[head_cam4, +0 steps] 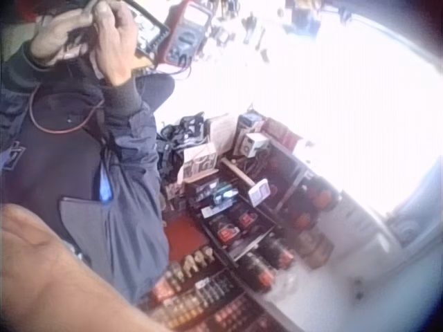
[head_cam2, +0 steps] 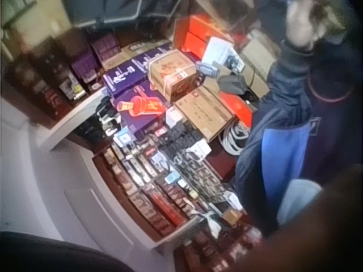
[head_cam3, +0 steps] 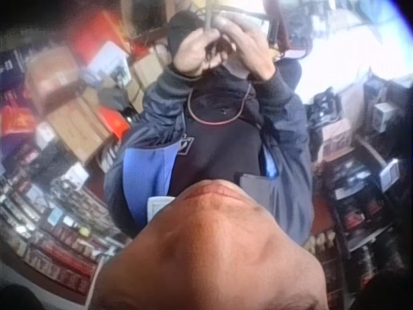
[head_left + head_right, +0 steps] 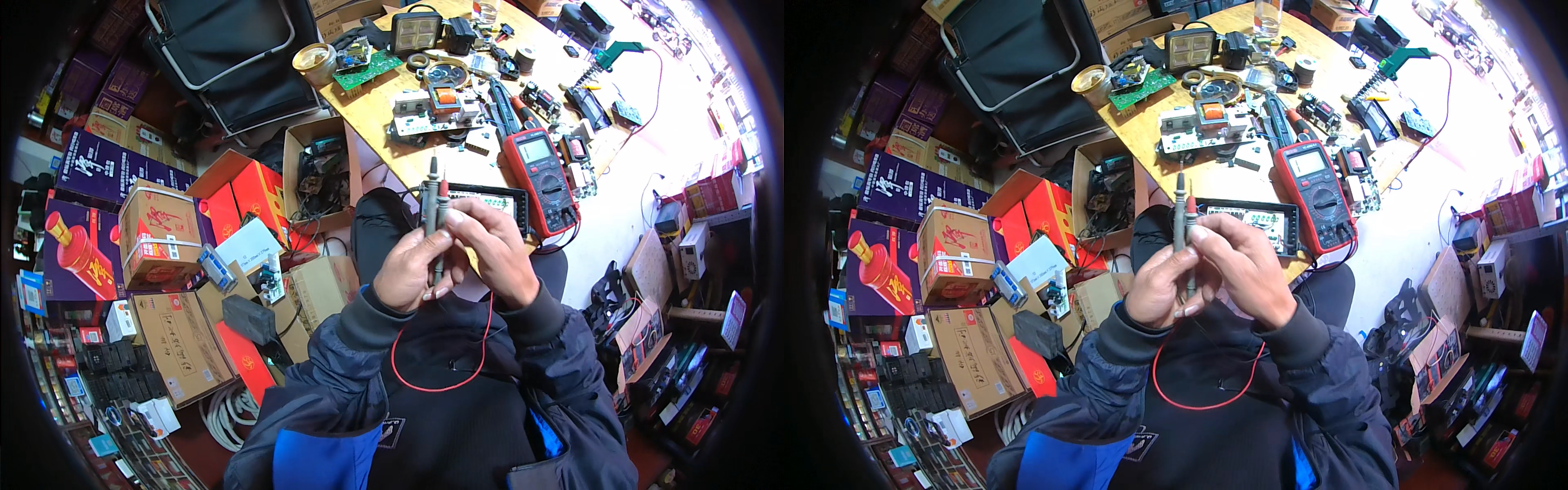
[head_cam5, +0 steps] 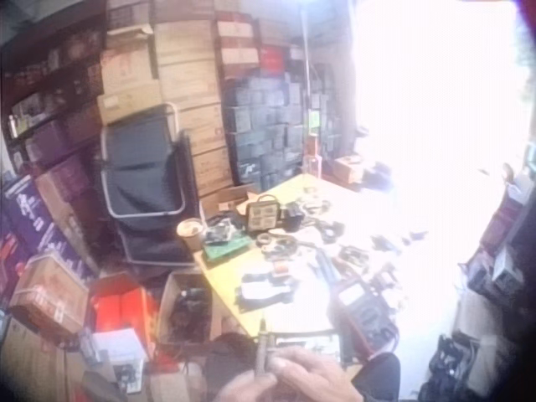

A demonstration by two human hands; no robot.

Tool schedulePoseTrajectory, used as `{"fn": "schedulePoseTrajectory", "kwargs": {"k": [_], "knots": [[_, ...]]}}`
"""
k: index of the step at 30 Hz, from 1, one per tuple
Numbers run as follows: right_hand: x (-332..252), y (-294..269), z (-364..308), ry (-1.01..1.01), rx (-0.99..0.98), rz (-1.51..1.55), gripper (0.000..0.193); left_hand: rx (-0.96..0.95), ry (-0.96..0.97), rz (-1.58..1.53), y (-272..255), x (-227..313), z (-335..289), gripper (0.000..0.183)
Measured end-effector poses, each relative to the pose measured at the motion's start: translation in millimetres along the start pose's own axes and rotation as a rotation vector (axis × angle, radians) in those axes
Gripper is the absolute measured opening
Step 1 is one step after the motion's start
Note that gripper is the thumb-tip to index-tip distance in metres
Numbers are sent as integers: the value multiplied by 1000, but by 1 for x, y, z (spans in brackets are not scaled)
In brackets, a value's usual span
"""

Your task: The person tests a small electronic device using a multimeter and a magnifying glass. They connect probes to the device, observe the multimeter display, and inspect components closely. The person handles the device, probes, and magnifying glass throughout the clip.

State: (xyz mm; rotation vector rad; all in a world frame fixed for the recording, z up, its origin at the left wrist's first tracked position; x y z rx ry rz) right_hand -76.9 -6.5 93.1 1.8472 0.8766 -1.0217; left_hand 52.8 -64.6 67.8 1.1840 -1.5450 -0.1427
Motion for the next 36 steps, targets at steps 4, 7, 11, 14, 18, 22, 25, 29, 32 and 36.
{"fn": "schedulePoseTrajectory", "kwargs": {"k": [4, 7, 11, 14, 18, 22, 25, 29, 32, 36], "knots": [[3, 11, 22, -67, 38, 93, 26, 215, 95, 12, -8, 3, 2, 43], [2, 9, 36, -257, 240, 76, 25, 245, 210, 91, -21, 22, 7, 37], [-3, -7, 59, -402, 349, -245, 25, 389, 241, 396, -55, 50, 22, 39], [-1, -10, 80, -432, 373, -369, 28, 357, 303, 290, -68, 58, 38, 47], [3, -5, 102, -449, 398, -522, 37, 452, 349, 254, -76, 54, 60, 36], [4, -3, 118, -487, 385, -613, 40, 541, 408, 192, -80, 49, 72, 24], [6, 0, 125, -492, 360, -636, 41, 552, 387, 207, -83, 48, 80, 20], [8, 2, 132, -506, 370, -679, 40, 533, 380, 225, -86, 49, 87, 19], [8, 4, 133, -519, 381, -696, 41, 522, 374, 233, -86, 48, 89, 19], [8, 5, 134, -526, 389, -704, 41, 523, 375, 227, -85, 47, 92, 19]]}}
Point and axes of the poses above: each hand's wrist, its own z-axis towards the middle knuckle, its own y-axis out of the palm, x = y × z, the point moved 4 cm from there along z, towards the middle knuckle, and after that the axes turned 11 degrees about x, right-handed, at the moved point
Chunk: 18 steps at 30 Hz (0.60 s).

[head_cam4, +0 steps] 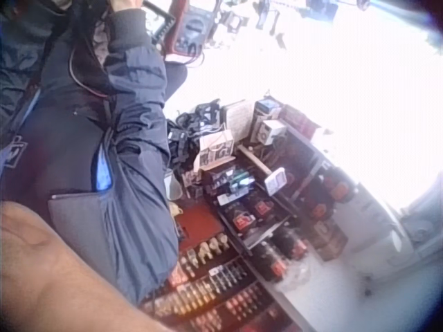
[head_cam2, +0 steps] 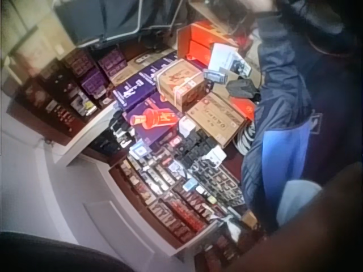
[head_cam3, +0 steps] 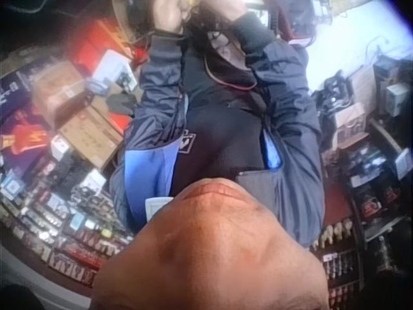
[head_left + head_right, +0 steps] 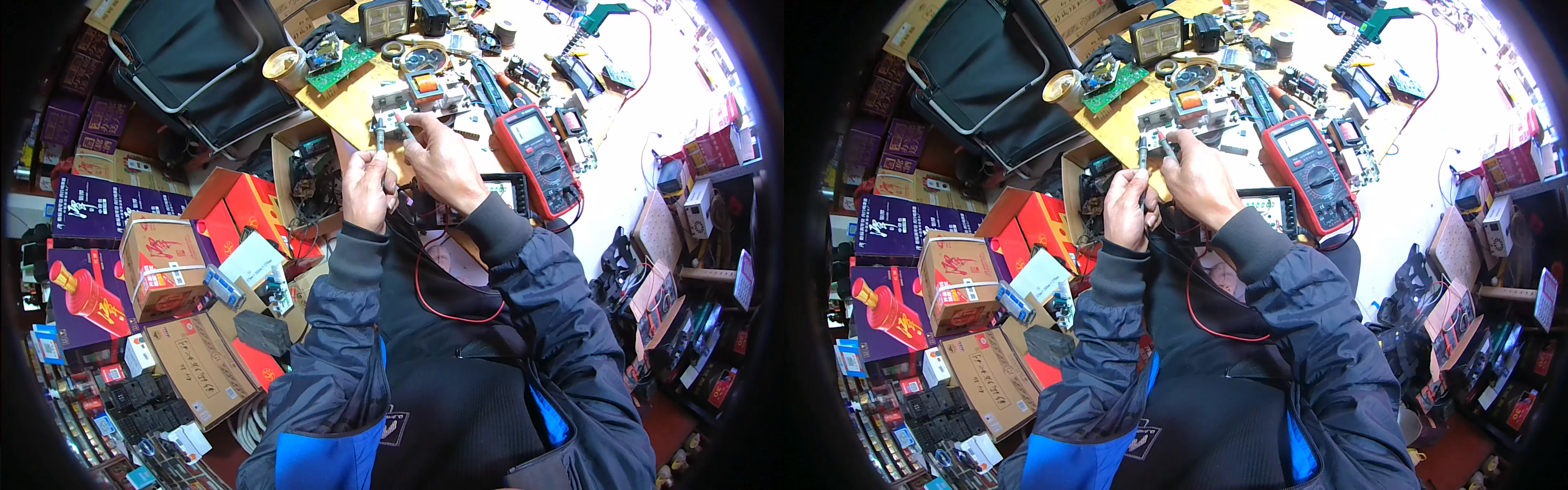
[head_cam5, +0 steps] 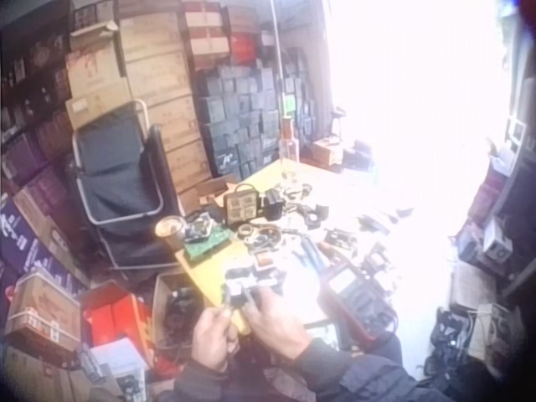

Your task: The person tests a small electronic device using a multimeter and a magnifying glass. They connect probes to the device, observe the multimeter display, and inspect components closely. The person handles the device, probes, and magnifying glass throughout the clip.

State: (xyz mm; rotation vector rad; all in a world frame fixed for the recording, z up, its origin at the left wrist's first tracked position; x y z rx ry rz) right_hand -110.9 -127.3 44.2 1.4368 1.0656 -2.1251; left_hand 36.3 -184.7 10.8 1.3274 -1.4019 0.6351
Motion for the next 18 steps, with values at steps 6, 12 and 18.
{"fn": "schedulePoseTrajectory", "kwargs": {"k": [6, 12, 18], "knots": [[0, 3, 3, -30, 19, -8, 42, 2, 7, -3, -1, -2, 3, 19], [0, 5, 3, 5, -5, 19, 43, -14, 17, -4, -1, -4, 5, 19], [-1, 4, 3, 4, -7, 0, 44, -17, 30, -2, -2, -4, 6, 19]]}}
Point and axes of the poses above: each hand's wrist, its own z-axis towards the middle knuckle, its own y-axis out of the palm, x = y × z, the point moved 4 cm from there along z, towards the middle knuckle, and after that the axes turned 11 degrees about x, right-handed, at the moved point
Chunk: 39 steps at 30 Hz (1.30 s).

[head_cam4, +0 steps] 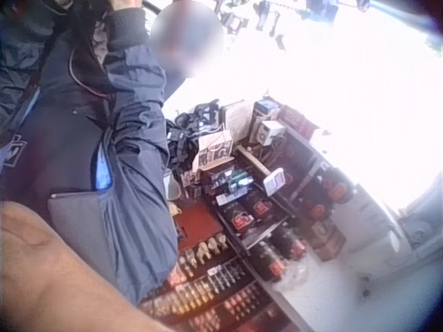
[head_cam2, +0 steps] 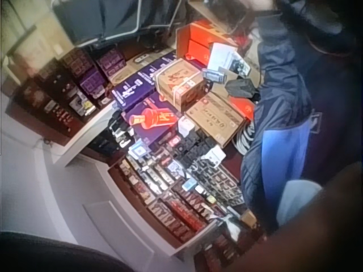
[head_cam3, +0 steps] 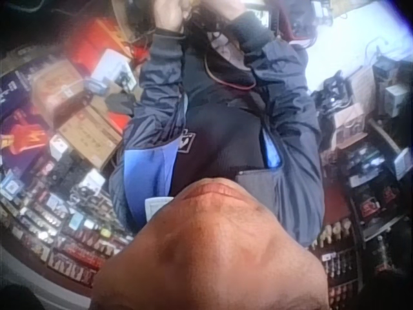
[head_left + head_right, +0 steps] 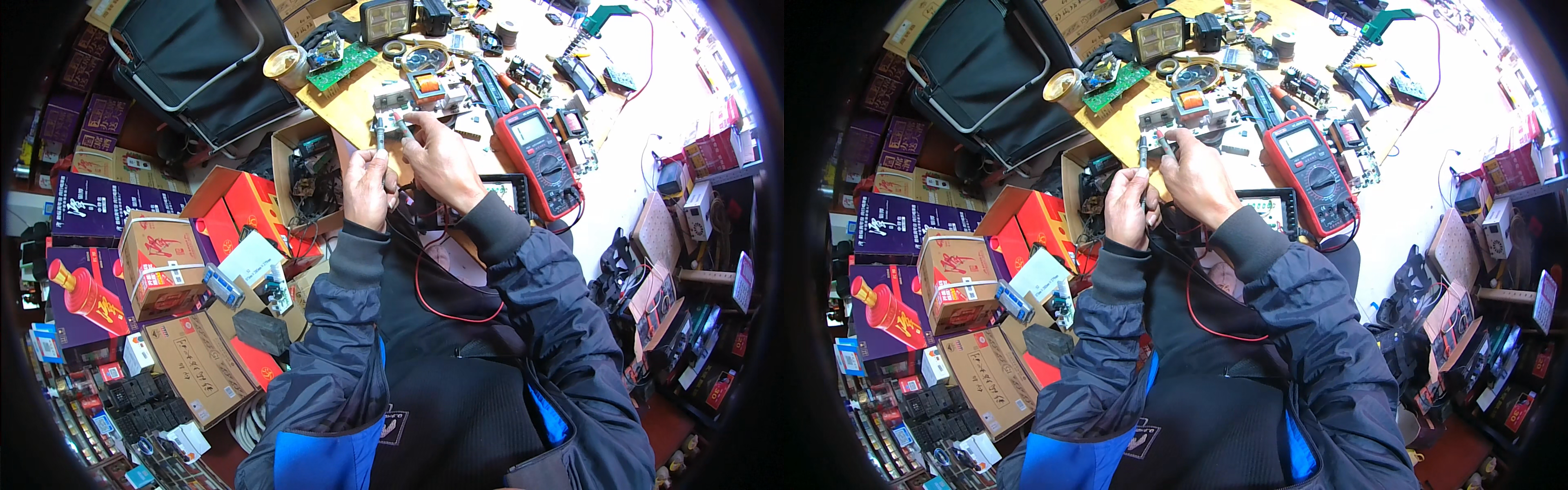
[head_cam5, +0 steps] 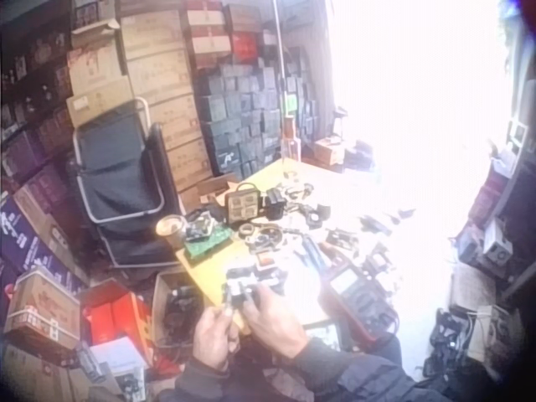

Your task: The person tests a small electronic device using a multimeter and a magnifying glass. They connect probes to the device, observe the multimeter display, and inspect components closely. The person handles the device, probes, and magnifying glass throughout the clip.

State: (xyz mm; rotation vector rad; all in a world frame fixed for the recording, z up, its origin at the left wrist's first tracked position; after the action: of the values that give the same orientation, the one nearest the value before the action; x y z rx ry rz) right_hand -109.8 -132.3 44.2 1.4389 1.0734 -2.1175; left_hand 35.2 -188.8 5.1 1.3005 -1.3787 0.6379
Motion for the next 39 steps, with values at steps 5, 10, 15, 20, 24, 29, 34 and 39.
{"fn": "schedulePoseTrajectory", "kwargs": {"k": [5, 10, 15, 20, 24, 29, 34, 39], "knots": [[0, 0, 0, 8, -9, 1, 43, 5, 7, 2, 1, 0, 0, 19], [-3, 0, 0, 2, -5, 0, 43, -7, 10, 12, 2, 1, 0, 18], [-3, 0, -1, -42, -13, -11, 43, -7, 3, 17, 1, 0, 2, 18], [1, 0, 0, -34, 42, -14, 42, -20, 7, -4, 1, 0, 2, 19], [2, 2, 1, 19, 4, 38, 43, -19, 12, 6, 1, 0, 2, 19], [-3, 1, -1, 5, -1, -8, 43, -10, 8, 3, 3, 1, 2, 19], [-7, 1, -2, 1, 0, 12, 42, -11, 10, 12, 3, 3, 1, 18], [-10, -2, -2, -12, 14, 15, 38, -28, 14, -4, 3, 2, 2, 18]]}}
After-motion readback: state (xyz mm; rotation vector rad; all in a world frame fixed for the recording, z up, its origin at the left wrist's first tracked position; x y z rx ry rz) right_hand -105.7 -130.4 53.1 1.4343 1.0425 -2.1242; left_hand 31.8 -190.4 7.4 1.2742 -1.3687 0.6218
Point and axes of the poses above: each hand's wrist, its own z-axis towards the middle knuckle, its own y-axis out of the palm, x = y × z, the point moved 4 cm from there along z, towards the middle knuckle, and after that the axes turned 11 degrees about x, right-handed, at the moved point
